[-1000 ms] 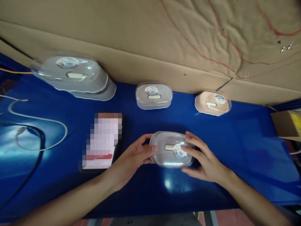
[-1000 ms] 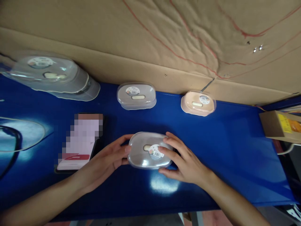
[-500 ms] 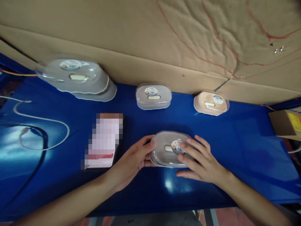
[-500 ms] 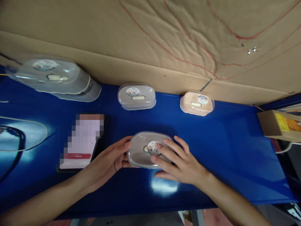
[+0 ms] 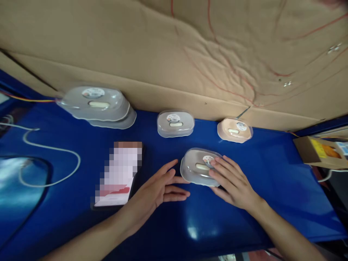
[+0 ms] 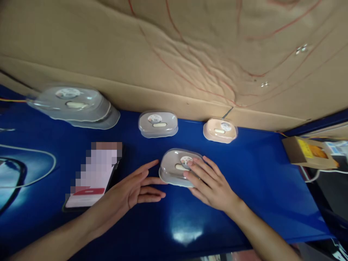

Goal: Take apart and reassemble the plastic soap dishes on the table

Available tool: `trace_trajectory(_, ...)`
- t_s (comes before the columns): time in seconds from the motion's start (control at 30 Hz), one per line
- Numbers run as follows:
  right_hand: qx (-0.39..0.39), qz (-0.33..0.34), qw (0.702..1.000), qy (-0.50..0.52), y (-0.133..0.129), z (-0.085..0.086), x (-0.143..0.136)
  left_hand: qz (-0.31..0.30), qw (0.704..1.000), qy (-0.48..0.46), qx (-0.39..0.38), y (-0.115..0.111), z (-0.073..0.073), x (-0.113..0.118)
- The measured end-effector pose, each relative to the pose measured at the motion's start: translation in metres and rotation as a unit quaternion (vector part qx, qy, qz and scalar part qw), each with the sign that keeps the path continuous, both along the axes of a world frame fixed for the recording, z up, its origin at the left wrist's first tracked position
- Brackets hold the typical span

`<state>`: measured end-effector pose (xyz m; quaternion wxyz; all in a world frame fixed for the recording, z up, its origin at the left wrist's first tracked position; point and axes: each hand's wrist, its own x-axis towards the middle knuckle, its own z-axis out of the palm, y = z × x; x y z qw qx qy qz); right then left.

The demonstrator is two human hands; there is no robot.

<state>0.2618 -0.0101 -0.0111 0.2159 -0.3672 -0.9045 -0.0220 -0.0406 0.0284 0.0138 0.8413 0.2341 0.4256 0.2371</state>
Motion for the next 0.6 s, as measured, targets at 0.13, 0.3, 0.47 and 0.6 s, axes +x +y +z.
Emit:
trace_trajectory(0.13,0.002,-0.072,0.997,-0.007,0.011,-0.002,0.008,0.004,1.0,0.001,0.026,0.001,0.002,-0.003)
trace_trajectory(0.3,-0.003,-0.116,0.992,-0.041,0.029,0.0,0.005,-0.001,0.999,0.017,0.043,0.001,0.001,-0.003)
trace_trajectory(0.47,-0.048,-0.113,0.991,-0.051,0.059,0.012,0.008,-0.011,0.998,0.021,0.058,0.0,0.003,-0.002)
trace_trajectory(0.6,-0.07,-0.14,0.984,-0.079,0.069,0.016,0.012,-0.021,0.996,0.033,0.075,0.0,0.005,-0.003)
